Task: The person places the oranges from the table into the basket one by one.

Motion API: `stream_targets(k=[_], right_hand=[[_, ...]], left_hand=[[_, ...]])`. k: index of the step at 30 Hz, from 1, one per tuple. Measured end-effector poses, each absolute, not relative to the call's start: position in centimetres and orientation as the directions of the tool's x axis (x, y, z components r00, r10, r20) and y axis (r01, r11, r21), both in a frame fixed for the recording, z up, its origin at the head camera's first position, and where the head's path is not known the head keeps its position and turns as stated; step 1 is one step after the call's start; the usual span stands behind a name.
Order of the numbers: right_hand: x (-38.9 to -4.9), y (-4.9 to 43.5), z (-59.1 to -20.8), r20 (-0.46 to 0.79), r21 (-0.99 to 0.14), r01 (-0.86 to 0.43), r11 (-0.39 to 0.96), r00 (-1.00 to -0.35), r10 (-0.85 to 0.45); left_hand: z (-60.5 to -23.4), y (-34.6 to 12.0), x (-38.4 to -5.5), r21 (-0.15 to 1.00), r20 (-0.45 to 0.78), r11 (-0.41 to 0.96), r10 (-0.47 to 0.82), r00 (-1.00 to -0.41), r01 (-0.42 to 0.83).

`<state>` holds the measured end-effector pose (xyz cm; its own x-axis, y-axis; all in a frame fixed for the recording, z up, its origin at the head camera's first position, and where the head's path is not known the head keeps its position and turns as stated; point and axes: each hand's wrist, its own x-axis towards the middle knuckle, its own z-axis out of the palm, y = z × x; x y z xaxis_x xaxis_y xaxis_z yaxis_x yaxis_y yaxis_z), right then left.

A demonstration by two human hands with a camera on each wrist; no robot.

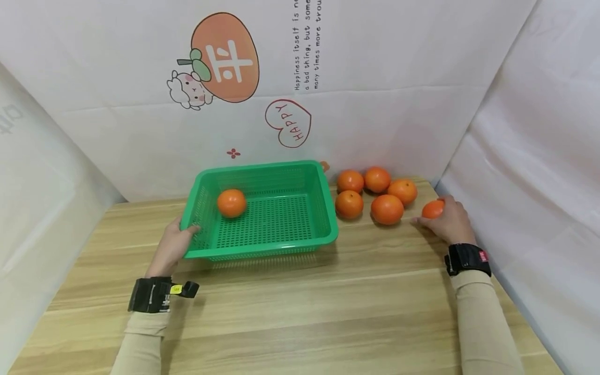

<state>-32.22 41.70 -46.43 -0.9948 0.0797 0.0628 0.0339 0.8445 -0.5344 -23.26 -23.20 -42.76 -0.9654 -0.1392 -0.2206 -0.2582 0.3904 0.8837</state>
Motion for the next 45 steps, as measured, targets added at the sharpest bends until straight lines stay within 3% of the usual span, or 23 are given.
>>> stream_targets(k=[9, 45], right_hand=[[-32.1, 41.5, -46.3, 0.020, -0.529, 0.081, 0.844, -0.994, 0.108], [-32.6, 40.7, -44.2, 0.063, -0.523, 0.039, 0.852, -0.994, 0.085]], left_hand=[[-42.9, -23.2, -23.1, 0.889, -0.215, 0.383, -0.135, -0.967, -0.251], [-42.7, -23.4, -23.3, 0.884, -0.204, 0.400, -0.135, -0.970, -0.242]])
